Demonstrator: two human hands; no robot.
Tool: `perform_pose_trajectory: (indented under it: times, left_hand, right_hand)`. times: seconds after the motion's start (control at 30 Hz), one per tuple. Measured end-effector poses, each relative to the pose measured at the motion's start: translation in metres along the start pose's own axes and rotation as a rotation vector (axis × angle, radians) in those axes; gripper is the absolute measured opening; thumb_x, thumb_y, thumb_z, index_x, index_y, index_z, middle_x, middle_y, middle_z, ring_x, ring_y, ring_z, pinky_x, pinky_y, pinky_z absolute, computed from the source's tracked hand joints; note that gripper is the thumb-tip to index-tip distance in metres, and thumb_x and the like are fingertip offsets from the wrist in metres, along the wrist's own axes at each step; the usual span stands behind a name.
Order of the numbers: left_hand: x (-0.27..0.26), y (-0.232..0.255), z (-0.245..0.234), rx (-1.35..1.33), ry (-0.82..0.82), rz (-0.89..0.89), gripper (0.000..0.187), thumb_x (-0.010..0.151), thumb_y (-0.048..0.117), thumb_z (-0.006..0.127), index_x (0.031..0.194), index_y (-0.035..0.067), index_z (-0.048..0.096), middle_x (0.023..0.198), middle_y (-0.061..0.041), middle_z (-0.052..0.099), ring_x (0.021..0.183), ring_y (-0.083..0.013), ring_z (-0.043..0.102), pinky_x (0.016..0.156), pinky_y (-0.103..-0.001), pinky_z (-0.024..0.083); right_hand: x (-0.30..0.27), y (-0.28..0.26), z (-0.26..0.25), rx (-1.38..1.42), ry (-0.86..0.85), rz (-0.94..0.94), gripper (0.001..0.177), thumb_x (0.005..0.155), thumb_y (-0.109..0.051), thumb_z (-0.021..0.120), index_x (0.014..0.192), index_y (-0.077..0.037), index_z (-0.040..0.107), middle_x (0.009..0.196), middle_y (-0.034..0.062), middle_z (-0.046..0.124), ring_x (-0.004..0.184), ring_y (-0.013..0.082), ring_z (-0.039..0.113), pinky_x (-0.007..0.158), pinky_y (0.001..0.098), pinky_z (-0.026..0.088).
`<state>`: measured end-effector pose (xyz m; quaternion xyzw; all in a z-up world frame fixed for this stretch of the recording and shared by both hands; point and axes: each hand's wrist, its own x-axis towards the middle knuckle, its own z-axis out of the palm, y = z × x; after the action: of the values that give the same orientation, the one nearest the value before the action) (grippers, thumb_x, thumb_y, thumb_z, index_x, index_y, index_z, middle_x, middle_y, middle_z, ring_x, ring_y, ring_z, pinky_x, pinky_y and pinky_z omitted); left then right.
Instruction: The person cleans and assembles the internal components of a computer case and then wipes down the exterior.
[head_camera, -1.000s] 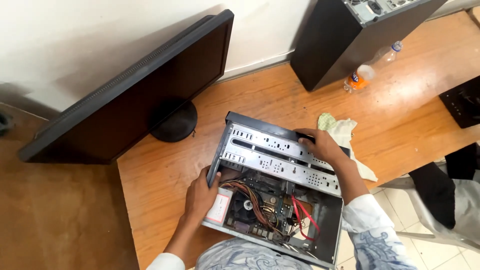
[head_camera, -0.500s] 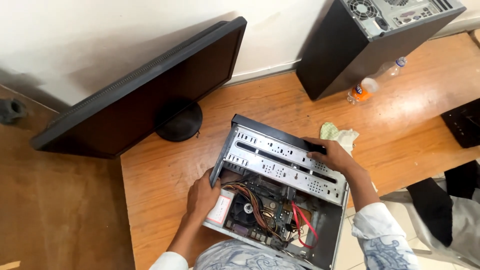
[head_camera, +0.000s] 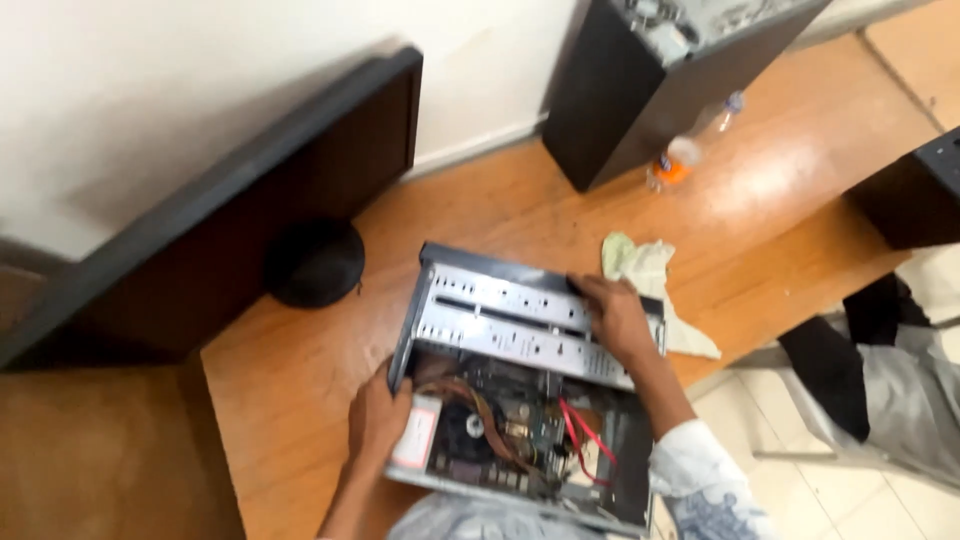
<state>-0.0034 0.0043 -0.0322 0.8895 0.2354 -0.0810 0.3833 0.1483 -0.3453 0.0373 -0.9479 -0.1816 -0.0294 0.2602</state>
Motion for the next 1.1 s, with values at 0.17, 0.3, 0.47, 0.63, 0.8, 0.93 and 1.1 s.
perform_pose_trajectory:
  times: [0.17, 0.3, 0.47, 0.63, 0.8, 0.93, 1.1]
  left_hand:
    - [-0.019, 0.005, -0.006, -0.045, 0.007, -0.083, 0.052, 0.088, 0.029, 0.061, 0.140, 0.019, 0.060, 0.110, -0.025, 0.072, 0.104, -0.0456, 0.069, 0.090, -0.054, 0.054]
    - [-0.039, -0.006, 0.005, -0.069, 0.078, -0.180, 0.050, 0.088, 0.030, 0.061, 0.137, 0.019, 0.064, 0.106, -0.025, 0.074, 0.102, -0.0457, 0.070, 0.087, -0.054, 0.055]
    - [-0.045, 0.001, 0.001, -0.118, 0.080, -0.199, 0.064, 0.085, 0.035, 0.069, 0.144, 0.014, 0.054, 0.122, -0.024, 0.069, 0.115, -0.0425, 0.066, 0.096, -0.049, 0.052]
    - [0.015, 0.012, -0.001, -0.175, 0.150, 0.200, 0.107, 0.070, 0.032, 0.089, 0.151, -0.002, 0.029, 0.154, -0.028, 0.040, 0.142, -0.0405, 0.041, 0.114, -0.042, 0.036]
    - [0.119, 0.030, 0.016, -0.441, 0.143, 0.334, 0.124, 0.068, 0.029, 0.091, 0.159, -0.009, 0.016, 0.159, -0.030, 0.035, 0.148, -0.0372, 0.037, 0.120, -0.038, 0.030]
    - [0.143, 0.058, 0.013, -0.352, 0.108, 0.240, 0.123, 0.066, 0.036, 0.095, 0.155, -0.009, 0.024, 0.154, -0.030, 0.042, 0.144, -0.0366, 0.043, 0.118, -0.037, 0.034]
    - [0.125, 0.076, 0.001, -0.342, 0.078, 0.158, 0.104, 0.069, 0.036, 0.088, 0.155, 0.003, 0.039, 0.137, -0.023, 0.063, 0.126, -0.0332, 0.062, 0.106, -0.039, 0.047]
  right_hand:
    - [0.002, -0.003, 0.007, -0.044, -0.026, -0.051, 0.054, 0.083, 0.004, 0.059, 0.134, -0.013, 0.067, 0.125, 0.0132, 0.069, 0.119, 0.0347, 0.061, 0.113, 0.0565, 0.036]
    - [0.022, -0.007, 0.012, -0.015, -0.012, -0.199, 0.058, 0.079, 0.005, 0.061, 0.134, -0.012, 0.067, 0.126, 0.0158, 0.068, 0.121, 0.0352, 0.061, 0.113, 0.0568, 0.038]
    - [0.034, -0.022, -0.001, 0.071, -0.113, -0.182, 0.050, 0.081, 0.000, 0.068, 0.129, -0.008, 0.068, 0.124, 0.0156, 0.071, 0.118, 0.0354, 0.063, 0.109, 0.0513, 0.040]
    - [0.034, -0.017, -0.003, 0.110, -0.073, -0.208, 0.048, 0.079, -0.001, 0.071, 0.127, -0.002, 0.067, 0.125, 0.0175, 0.071, 0.118, 0.0367, 0.063, 0.104, 0.0430, 0.047]
    - [0.040, -0.013, -0.011, 0.064, -0.089, -0.165, 0.048, 0.074, -0.004, 0.076, 0.122, -0.002, 0.068, 0.122, 0.0184, 0.071, 0.115, 0.0384, 0.064, 0.099, 0.0441, 0.050]
    - [0.036, -0.003, -0.014, 0.139, -0.105, -0.097, 0.053, 0.076, -0.001, 0.073, 0.128, -0.001, 0.066, 0.123, 0.0188, 0.070, 0.112, 0.0390, 0.065, 0.095, 0.0436, 0.051]
    - [0.035, 0.008, -0.009, 0.073, -0.082, -0.056, 0.038, 0.081, 0.001, 0.069, 0.118, -0.006, 0.074, 0.113, 0.0147, 0.075, 0.108, 0.0366, 0.068, 0.094, 0.0432, 0.053]
